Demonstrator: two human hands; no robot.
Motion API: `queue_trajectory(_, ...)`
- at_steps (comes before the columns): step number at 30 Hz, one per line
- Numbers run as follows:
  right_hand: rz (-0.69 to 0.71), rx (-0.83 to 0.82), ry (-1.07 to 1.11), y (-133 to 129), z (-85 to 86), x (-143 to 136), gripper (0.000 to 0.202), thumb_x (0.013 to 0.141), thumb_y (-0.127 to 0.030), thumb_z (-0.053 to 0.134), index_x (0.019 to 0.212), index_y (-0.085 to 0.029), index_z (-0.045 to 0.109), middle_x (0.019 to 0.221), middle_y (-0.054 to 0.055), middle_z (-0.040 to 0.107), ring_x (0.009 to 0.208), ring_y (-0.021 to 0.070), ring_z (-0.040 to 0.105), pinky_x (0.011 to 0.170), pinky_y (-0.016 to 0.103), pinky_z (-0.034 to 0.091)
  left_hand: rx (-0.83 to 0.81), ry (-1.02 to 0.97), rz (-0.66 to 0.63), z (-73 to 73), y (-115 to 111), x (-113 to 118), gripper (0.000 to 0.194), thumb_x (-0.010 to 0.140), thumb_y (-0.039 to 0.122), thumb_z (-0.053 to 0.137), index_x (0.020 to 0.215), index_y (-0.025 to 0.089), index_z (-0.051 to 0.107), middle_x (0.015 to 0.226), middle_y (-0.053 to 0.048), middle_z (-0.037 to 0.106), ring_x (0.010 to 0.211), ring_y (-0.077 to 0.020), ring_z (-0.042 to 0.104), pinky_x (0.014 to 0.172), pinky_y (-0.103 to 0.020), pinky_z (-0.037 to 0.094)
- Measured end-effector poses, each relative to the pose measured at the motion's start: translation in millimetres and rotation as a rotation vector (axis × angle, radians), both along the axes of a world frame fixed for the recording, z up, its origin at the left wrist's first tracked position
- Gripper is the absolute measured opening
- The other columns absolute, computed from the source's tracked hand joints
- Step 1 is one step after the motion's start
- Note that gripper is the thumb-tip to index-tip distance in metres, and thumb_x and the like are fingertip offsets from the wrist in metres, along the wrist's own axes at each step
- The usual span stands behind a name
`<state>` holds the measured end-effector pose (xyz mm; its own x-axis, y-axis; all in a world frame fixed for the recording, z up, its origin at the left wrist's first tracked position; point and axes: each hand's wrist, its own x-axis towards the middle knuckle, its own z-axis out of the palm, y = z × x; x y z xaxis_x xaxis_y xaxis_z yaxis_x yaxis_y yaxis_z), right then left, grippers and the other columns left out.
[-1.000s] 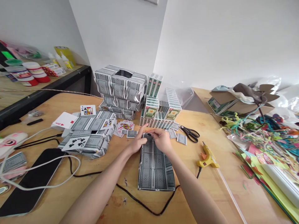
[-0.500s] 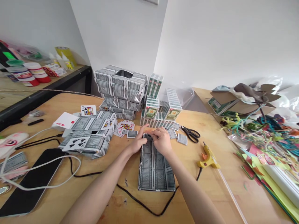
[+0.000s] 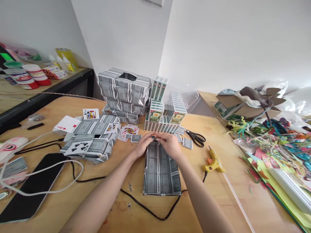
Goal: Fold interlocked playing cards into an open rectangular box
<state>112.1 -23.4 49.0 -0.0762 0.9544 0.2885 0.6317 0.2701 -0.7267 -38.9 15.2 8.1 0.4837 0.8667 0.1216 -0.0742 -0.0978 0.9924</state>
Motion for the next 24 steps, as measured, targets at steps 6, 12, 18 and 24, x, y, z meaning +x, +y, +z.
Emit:
queue_trajectory(6, -0.164, -0.098, 0.150, -6.1, -0.2, 24.0, 0.028, 0.076, -0.019, 0.046, 0.091, -0.026, 0.069, 0.092, 0.000, 0.069, 0.091, 0.0202, 0.061, 0.083, 0.033, 0.044, -0.068, -0.026, -0.015, 7.8, -0.2, 2.3, 0.032, 0.075, 0.029, 0.041, 0.089, 0.015, 0.067, 0.103, -0.005, 0.065, 0.105, -0.0223, 0.052, 0.097, -0.035, 0.032)
queue_trajectory(12, -0.169, -0.132, 0.212, -4.7, -3.9, 20.4, 0.026, 0.076, -0.021, 0.047, 0.092, -0.023, 0.068, 0.089, 0.003, 0.069, 0.085, 0.0185, 0.063, 0.077, 0.031, 0.047, -0.204, -0.050, 0.056, 8.9, -0.4, 6.8, 0.028, 0.071, 0.027, 0.045, 0.077, 0.013, 0.068, 0.084, -0.004, 0.069, 0.089, -0.0212, 0.059, 0.085, -0.034, 0.040)
queue_trajectory(18, -0.174, -0.127, 0.222, -2.2, -5.5, 11.8, 0.022, 0.075, -0.025, 0.050, 0.085, -0.021, 0.069, 0.086, 0.004, 0.069, 0.081, 0.0181, 0.063, 0.073, 0.028, 0.048, -0.226, -0.028, 0.073, 5.5, 0.4, 7.4, 0.025, 0.071, 0.027, 0.046, 0.066, 0.013, 0.066, 0.065, -0.002, 0.066, 0.069, -0.0183, 0.059, 0.064, -0.028, 0.043)
queue_trajectory(24, -0.176, -0.125, 0.197, -0.4, 0.0, 10.5, 0.019, 0.073, -0.026, 0.053, 0.081, -0.021, 0.070, 0.084, 0.003, 0.069, 0.078, 0.0178, 0.063, 0.070, 0.027, 0.049, -0.148, -0.021, 0.048, 6.4, 0.3, 5.5, 0.025, 0.072, 0.025, 0.045, 0.069, 0.013, 0.066, 0.069, -0.003, 0.066, 0.074, -0.0183, 0.058, 0.069, -0.028, 0.042)
